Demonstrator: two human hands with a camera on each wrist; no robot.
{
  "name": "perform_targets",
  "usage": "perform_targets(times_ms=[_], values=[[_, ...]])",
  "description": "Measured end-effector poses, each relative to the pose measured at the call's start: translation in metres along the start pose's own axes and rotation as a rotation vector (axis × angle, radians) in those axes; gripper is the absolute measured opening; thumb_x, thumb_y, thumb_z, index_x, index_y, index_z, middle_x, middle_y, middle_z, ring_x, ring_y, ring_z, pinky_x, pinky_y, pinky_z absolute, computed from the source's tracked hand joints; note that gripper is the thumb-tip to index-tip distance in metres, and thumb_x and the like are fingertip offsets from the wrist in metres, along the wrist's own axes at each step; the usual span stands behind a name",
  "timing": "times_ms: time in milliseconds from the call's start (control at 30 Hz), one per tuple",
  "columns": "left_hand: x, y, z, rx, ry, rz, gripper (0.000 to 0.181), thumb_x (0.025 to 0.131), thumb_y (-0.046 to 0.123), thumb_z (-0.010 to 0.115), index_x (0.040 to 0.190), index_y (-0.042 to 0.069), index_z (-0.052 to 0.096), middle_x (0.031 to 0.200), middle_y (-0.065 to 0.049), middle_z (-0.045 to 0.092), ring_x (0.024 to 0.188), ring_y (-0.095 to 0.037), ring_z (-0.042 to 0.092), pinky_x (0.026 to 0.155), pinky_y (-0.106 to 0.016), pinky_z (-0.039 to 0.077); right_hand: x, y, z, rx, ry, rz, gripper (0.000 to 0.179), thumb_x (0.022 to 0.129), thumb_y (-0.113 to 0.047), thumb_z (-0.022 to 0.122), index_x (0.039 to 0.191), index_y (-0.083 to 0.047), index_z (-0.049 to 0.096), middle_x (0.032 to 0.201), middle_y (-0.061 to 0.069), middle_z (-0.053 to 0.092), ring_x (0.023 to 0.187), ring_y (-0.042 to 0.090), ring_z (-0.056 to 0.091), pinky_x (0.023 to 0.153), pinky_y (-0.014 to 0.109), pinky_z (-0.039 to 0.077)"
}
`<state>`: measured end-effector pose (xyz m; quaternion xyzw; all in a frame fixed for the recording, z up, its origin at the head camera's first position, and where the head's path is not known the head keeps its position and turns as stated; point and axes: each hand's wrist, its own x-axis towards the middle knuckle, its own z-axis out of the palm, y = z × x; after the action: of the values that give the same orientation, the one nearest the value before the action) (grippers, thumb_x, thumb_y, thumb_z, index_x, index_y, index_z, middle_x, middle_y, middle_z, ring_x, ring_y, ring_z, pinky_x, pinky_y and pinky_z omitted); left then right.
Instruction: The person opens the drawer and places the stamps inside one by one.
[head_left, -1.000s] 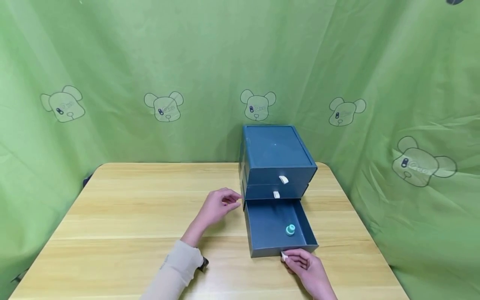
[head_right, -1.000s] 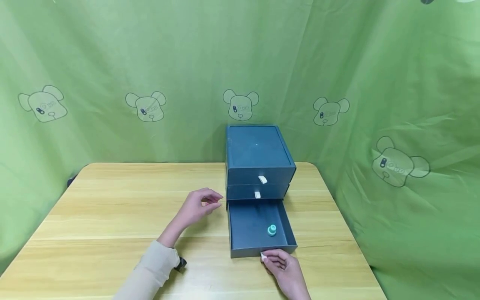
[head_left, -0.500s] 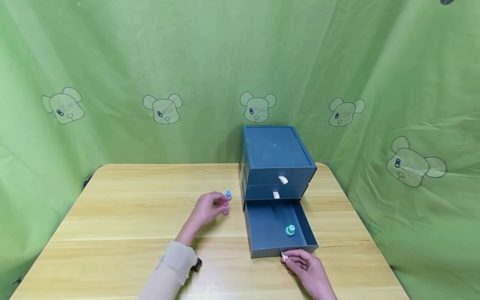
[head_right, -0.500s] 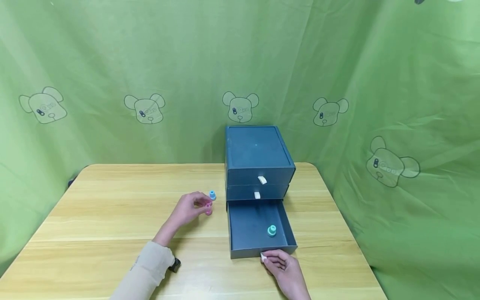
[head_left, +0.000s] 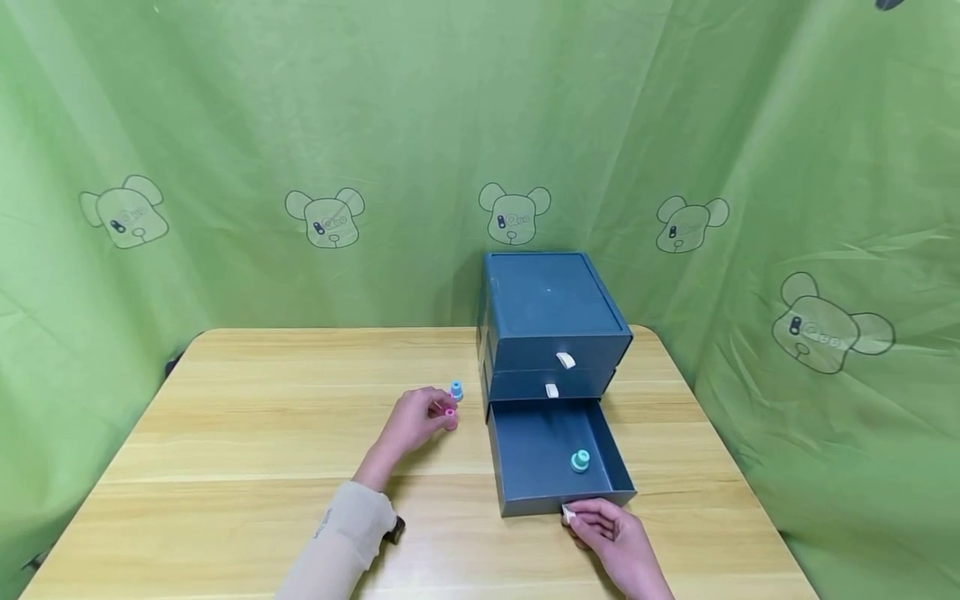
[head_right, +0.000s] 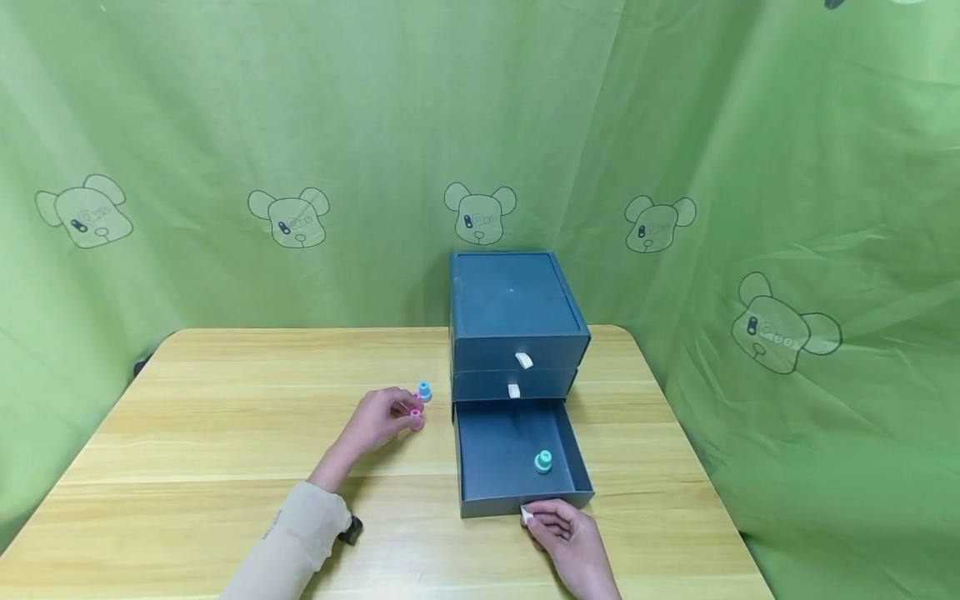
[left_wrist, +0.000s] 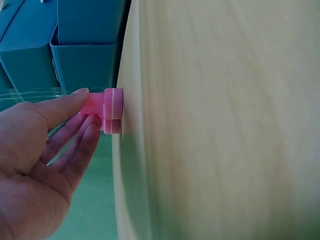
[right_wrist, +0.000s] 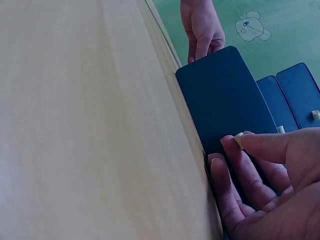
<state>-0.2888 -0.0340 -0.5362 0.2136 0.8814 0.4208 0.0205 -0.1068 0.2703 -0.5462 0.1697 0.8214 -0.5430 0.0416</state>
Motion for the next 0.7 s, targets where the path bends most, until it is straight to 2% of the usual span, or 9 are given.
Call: perform_targets(times_ms=[233,500,700], values=[[-0.002,0.003,-0.001,-0.003,0.001,-0.017,0.017,0.092,0.009,0.078,0.108,0.003,0.077,0.096,-0.003,0.074,0.086,-0.013,0.07,0.084,-0.03,0.061,0.002,0.001,0.0,0.004,-0.007,0.001,0.015,0.097,-0.001,0.069,0.111,-0.001,0.075,0.098,0.007,0.077,0.088,0.019,0.072,0.074,0.028,0.063],[-0.004,0.009,-0.005,-0.043,0.027,-0.044,0.02,0.092,0.013,0.078,0.11,0.006,0.076,0.099,-0.002,0.075,0.09,-0.015,0.069,0.087,-0.034,0.061,0.002,0.001,-0.001,0.016,-0.01,0.006,0.015,0.096,0.0,0.069,0.11,-0.001,0.075,0.097,0.007,0.077,0.088,0.019,0.072,0.073,0.027,0.063],[-0.004,0.011,-0.007,-0.112,0.03,-0.034,0.017,0.091,0.015,0.08,0.106,0.009,0.076,0.098,0.0,0.076,0.087,-0.011,0.069,0.082,-0.025,0.06,0.003,0.001,-0.001,0.023,-0.009,0.018,0.015,0.097,0.0,0.068,0.111,-0.001,0.075,0.099,0.008,0.077,0.089,0.019,0.072,0.074,0.028,0.063]])
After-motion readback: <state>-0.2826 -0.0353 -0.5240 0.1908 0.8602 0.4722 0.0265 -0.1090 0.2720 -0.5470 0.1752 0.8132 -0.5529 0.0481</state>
